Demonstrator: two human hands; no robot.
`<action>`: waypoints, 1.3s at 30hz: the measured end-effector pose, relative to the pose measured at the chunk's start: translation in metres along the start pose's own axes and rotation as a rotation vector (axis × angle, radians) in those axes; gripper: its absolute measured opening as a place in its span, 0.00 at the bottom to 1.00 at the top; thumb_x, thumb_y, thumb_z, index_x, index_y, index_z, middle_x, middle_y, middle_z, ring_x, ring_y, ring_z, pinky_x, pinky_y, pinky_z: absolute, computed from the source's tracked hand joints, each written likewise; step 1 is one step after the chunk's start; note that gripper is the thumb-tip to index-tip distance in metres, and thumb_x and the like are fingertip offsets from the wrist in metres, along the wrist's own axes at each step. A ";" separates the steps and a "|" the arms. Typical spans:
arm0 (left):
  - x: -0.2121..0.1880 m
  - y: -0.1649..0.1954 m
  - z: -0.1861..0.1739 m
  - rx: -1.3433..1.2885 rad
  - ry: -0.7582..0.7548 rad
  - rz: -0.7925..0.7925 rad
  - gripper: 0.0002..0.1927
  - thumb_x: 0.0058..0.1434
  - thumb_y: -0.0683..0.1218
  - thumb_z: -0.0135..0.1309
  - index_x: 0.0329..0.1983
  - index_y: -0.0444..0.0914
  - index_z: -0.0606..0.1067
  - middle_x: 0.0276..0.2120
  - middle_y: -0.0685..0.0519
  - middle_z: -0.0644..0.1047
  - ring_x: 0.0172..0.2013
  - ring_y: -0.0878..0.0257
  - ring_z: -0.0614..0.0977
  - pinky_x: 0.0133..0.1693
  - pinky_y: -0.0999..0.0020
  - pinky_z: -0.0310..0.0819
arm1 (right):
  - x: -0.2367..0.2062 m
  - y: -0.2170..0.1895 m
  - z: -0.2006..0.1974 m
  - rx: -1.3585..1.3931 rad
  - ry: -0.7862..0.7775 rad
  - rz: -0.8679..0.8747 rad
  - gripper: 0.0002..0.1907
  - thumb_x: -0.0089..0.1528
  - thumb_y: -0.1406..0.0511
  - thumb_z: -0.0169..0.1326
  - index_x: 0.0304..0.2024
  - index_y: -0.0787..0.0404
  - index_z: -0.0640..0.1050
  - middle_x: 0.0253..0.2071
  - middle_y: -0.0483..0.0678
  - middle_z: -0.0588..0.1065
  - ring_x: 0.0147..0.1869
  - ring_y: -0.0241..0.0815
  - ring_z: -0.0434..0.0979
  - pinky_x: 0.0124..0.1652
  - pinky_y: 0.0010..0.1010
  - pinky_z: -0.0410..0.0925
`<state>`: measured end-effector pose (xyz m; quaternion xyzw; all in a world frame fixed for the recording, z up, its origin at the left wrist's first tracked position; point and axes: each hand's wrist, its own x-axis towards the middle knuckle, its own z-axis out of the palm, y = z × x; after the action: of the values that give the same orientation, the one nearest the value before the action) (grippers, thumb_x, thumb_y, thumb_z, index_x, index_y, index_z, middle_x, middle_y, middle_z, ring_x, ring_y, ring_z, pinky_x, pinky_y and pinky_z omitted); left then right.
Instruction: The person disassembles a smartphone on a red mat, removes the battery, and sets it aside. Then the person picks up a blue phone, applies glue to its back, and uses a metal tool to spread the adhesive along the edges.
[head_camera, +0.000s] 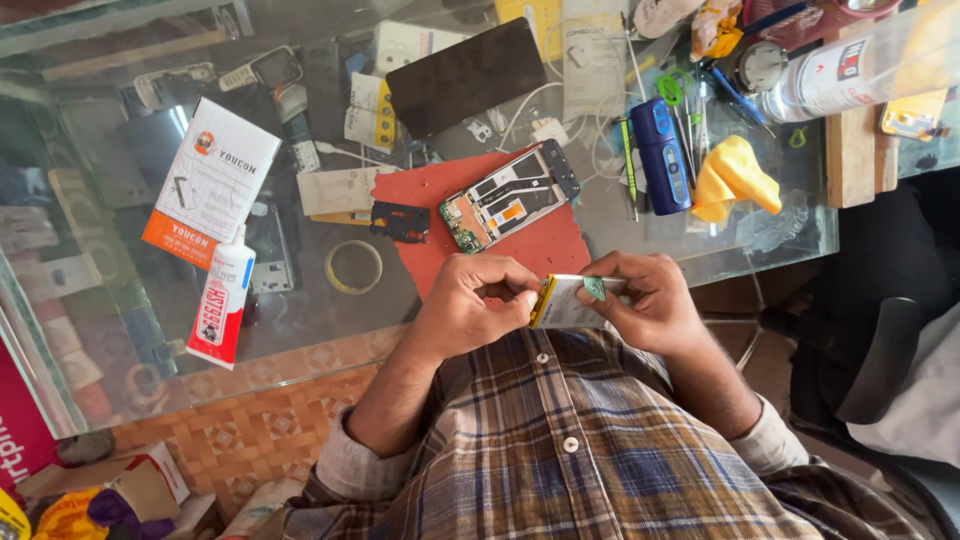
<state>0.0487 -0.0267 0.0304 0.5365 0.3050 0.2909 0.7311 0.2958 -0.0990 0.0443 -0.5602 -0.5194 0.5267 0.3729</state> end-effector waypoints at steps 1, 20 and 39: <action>0.000 -0.002 0.000 -0.018 0.000 -0.034 0.05 0.62 0.37 0.58 0.39 0.30 0.81 0.34 0.55 0.82 0.35 0.73 0.83 0.38 0.77 0.80 | -0.001 0.003 0.001 0.029 0.016 0.005 0.03 0.62 0.74 0.60 0.38 0.69 0.79 0.31 0.47 0.81 0.36 0.27 0.77 0.37 0.21 0.72; 0.002 0.001 0.016 0.421 0.248 0.231 0.04 0.64 0.36 0.59 0.41 0.33 0.76 0.34 0.50 0.80 0.33 0.63 0.85 0.34 0.72 0.82 | 0.007 0.005 0.015 -0.167 0.115 0.148 0.08 0.63 0.68 0.60 0.42 0.67 0.79 0.29 0.48 0.81 0.27 0.32 0.79 0.26 0.26 0.71; 0.024 0.006 -0.020 1.183 0.353 0.129 0.47 0.41 0.48 0.74 0.62 0.33 0.64 0.52 0.41 0.70 0.56 0.44 0.70 0.55 0.44 0.60 | 0.006 0.040 -0.017 0.366 0.406 0.041 0.18 0.70 0.72 0.51 0.61 0.71 0.68 0.46 0.50 0.79 0.43 0.34 0.81 0.38 0.27 0.76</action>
<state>0.0484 0.0047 0.0284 0.8119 0.4980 0.2004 0.2294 0.3192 -0.0980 0.0074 -0.5880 -0.3188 0.4959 0.5538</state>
